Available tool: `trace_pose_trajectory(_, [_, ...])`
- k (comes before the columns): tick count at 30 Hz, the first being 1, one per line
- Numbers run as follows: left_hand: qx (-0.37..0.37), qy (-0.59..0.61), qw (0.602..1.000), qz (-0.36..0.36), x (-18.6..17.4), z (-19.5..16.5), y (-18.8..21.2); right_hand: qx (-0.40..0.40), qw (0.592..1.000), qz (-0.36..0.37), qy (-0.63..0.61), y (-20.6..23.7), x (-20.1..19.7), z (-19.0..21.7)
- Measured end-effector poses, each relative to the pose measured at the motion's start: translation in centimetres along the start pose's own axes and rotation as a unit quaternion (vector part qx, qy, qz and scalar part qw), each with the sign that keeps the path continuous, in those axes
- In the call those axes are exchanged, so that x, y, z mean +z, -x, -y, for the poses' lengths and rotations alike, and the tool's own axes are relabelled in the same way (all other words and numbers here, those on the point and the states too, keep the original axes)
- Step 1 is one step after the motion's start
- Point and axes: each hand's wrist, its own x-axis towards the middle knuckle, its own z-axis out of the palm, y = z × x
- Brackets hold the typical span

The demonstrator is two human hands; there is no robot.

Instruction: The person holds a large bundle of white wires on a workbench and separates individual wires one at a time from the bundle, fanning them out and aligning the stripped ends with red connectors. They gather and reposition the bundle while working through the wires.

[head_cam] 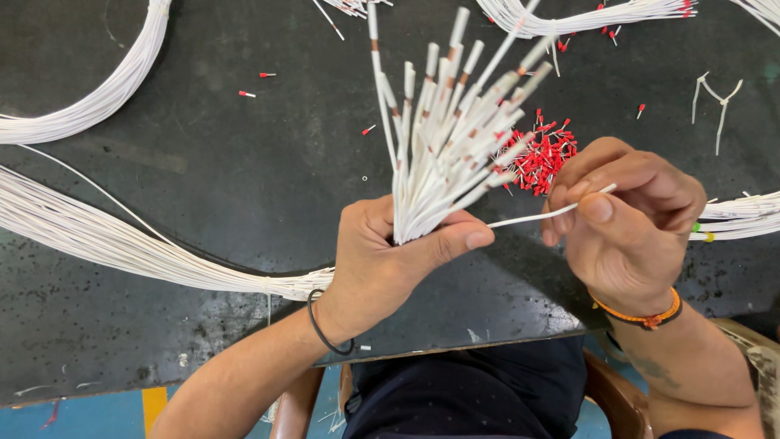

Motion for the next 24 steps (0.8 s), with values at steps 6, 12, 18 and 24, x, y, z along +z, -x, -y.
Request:
trace_pose_trajectory(6, [0.016, -0.015, 1.0, -0.011, 0.0, 0.1, 0.1, -0.066, 0.996, -0.025, 0.062, 0.1, -0.2, -0.4])
trace_pose_trajectory(12, [0.047, -0.004, 0.999, -0.005, 0.2, -0.1, 0.7, -0.096, 0.993, -0.029, 0.064, 1.0, -1.1, -1.0])
trace_pose_trajectory(18, [0.062, 0.078, 0.995, -0.015, -0.3, -0.5, 0.6, -0.109, 0.984, -0.009, 0.142, -3.5, 0.6, 1.7])
trace_pose_trajectory(24, [0.051, 0.047, 0.997, -0.031, -0.6, -0.1, -0.1, 0.012, 0.869, 0.278, 0.409, -5.4, -0.3, 3.9])
